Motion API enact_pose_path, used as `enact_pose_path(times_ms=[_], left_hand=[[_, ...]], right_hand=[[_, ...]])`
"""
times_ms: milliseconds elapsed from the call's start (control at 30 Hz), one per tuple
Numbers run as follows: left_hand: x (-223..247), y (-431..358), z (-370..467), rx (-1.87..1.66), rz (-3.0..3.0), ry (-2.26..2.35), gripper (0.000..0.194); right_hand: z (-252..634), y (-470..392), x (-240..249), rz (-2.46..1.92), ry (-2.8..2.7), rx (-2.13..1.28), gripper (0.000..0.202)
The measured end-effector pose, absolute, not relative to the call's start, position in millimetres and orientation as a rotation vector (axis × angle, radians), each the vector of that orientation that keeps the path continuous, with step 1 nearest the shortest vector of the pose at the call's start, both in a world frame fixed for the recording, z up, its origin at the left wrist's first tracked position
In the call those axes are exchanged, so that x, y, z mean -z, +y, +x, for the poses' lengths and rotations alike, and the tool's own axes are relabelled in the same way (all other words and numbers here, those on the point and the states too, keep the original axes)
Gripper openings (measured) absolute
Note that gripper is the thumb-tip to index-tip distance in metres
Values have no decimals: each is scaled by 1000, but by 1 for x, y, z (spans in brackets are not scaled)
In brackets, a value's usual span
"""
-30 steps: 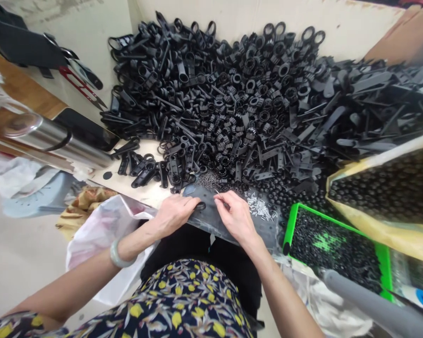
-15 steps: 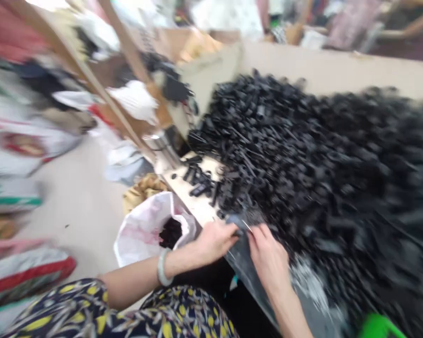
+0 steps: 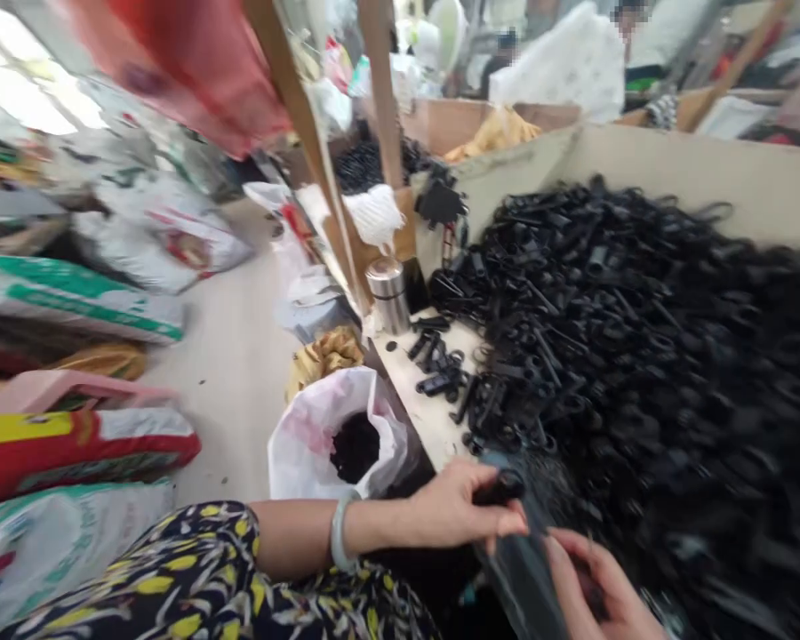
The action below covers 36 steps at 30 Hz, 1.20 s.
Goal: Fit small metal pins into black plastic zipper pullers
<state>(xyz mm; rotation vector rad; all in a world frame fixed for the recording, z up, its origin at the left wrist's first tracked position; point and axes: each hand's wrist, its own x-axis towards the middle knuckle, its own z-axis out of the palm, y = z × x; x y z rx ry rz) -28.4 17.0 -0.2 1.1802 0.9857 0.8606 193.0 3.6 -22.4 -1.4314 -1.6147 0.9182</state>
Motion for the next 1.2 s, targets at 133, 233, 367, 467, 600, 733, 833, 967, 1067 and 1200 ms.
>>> enact_pose_path(times_ms=[133,233,367,467,600,733,833,967,1067,1200], left_hand=[[-7,6,-18,-801,761,840,42],[0,-1,-10,-791,708,823,37],[10,-8,-3,-766,724,807,35],[11,-11,-1,-786,769,799,34],[9,-13,0,-812,800,834,34],[9,-14,-1,-815,829,838,32],[8,-15,-1,-816,865,855,30],[7,-18,-1,-827,878,897,31],[6,-20,0,-847,872,927,33],[7,-22,4,-864,834,968,34]], right_hand=[[181,-26,-10,-1546,-1595,-886,22],[178,-34,-12,-1554,-1595,-887,19],[184,-41,-3,-1521,-1613,-898,15],[186,-45,0,-1484,-1641,-910,14],[186,-44,5,-1434,-1673,-936,13],[188,-43,6,-1394,-1736,-925,13],[187,-42,4,-1382,-1770,-912,14],[185,-43,0,-1400,-1703,-975,15],[182,-45,3,-1432,-1539,-1042,13],[174,-52,9,-1468,-1326,-1105,15]])
